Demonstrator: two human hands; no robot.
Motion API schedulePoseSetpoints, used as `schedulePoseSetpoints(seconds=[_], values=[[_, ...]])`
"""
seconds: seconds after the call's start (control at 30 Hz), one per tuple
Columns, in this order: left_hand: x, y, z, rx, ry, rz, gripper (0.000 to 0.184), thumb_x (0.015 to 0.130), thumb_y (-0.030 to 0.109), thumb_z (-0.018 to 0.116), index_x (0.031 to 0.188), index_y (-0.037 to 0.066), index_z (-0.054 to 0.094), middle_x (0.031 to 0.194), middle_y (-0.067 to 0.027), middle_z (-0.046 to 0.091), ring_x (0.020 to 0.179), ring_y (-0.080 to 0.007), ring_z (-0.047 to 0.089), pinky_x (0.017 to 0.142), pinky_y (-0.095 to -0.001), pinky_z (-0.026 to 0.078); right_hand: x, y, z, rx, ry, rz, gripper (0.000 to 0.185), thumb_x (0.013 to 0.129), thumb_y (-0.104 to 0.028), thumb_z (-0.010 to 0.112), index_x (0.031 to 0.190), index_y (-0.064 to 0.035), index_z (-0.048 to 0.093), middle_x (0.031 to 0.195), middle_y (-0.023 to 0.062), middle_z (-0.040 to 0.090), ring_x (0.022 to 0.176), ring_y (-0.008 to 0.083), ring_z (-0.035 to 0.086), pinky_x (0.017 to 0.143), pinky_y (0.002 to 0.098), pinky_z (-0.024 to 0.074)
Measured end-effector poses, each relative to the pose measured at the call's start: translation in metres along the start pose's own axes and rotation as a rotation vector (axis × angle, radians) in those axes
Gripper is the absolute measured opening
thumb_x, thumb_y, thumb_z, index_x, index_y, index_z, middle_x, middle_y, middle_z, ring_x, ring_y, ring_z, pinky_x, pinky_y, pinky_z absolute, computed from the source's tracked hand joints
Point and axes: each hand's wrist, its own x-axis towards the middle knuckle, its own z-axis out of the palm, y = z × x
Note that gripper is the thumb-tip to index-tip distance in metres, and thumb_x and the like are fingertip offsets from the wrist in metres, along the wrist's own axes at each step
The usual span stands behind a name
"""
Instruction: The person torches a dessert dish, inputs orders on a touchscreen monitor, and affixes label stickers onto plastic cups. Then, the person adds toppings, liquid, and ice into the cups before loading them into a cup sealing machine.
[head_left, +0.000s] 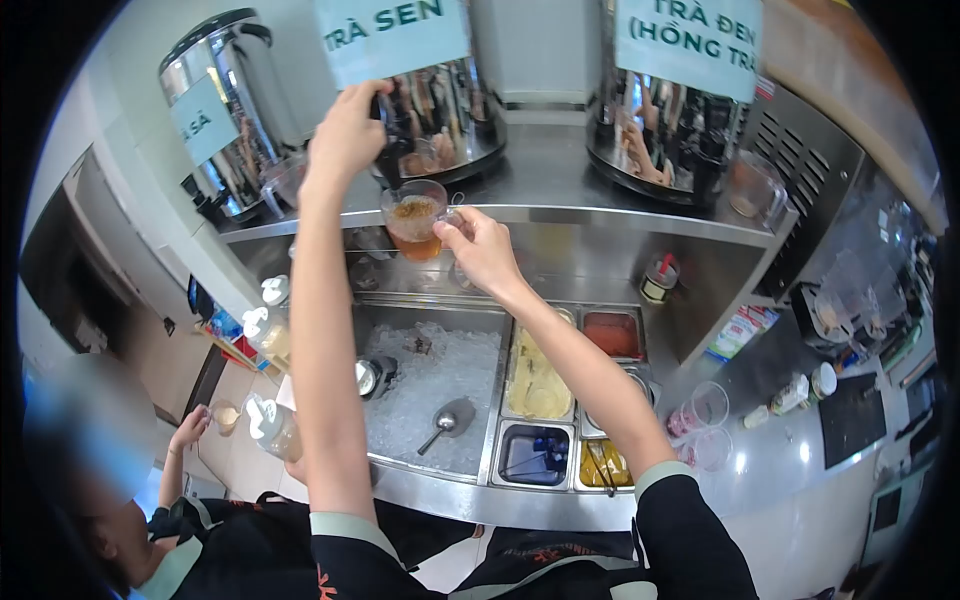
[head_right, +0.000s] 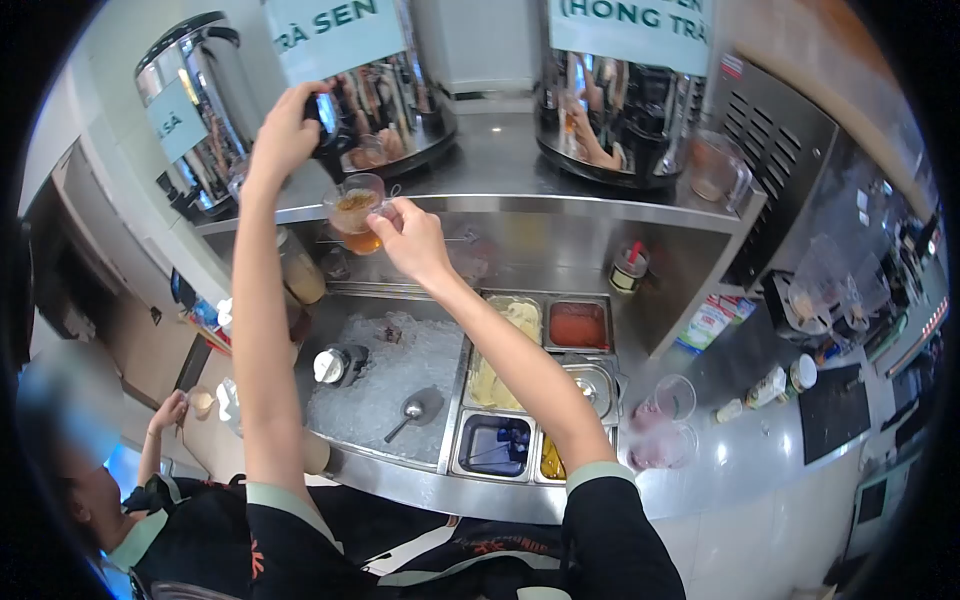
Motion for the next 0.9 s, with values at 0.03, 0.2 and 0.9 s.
schedulePoseSetpoints(seconds=[0.03,0.2,0.9], values=[[0.001,-0.002,0.0,-0.016,0.008,0.039,0.042,0.069,0.002,0.044,0.108,0.016,0.051,0.107,-0.0098,0.053,0.1,-0.0304,0.051,0.083,-0.0394,0.042,-0.006,0.002,-0.009,0.049,0.005,-0.012,0.025,0.076,-0.023,0.061,0.082,0.0012,0.057,0.064,0.0108,0.059,0.057,0.0172,0.057,0.056,0.0306,0.0439],[0.0,-0.006,-0.001,-0.102,0.018,0.114,0.041,0.07,0.0,0.043,0.108,0.012,0.051,0.105,-0.0156,0.054,0.099,-0.0313,0.052,0.085,-0.0357,0.04,-0.068,-0.017,-0.106,0.255,-0.084,0.118,0.018,0.082,-0.02,0.057,0.088,-0.0029,0.058,0.07,0.0014,0.058,0.057,0.0042,0.05,0.049,0.0188,0.0402],[0.016,-0.037,0.015,-0.069,-0.099,0.044,0.047,0.069,-0.001,0.041,0.113,0.013,0.047,0.107,-0.0144,0.051,0.101,-0.0282,0.05,0.086,-0.0321,0.038,-0.27,0.037,-0.413,-1.185,-0.276,0.435,0.021,0.065,-0.02,0.06,0.072,-0.0003,0.06,0.062,0.0172,0.058,0.06,0.0321,0.058,0.055,0.037,0.0459]])
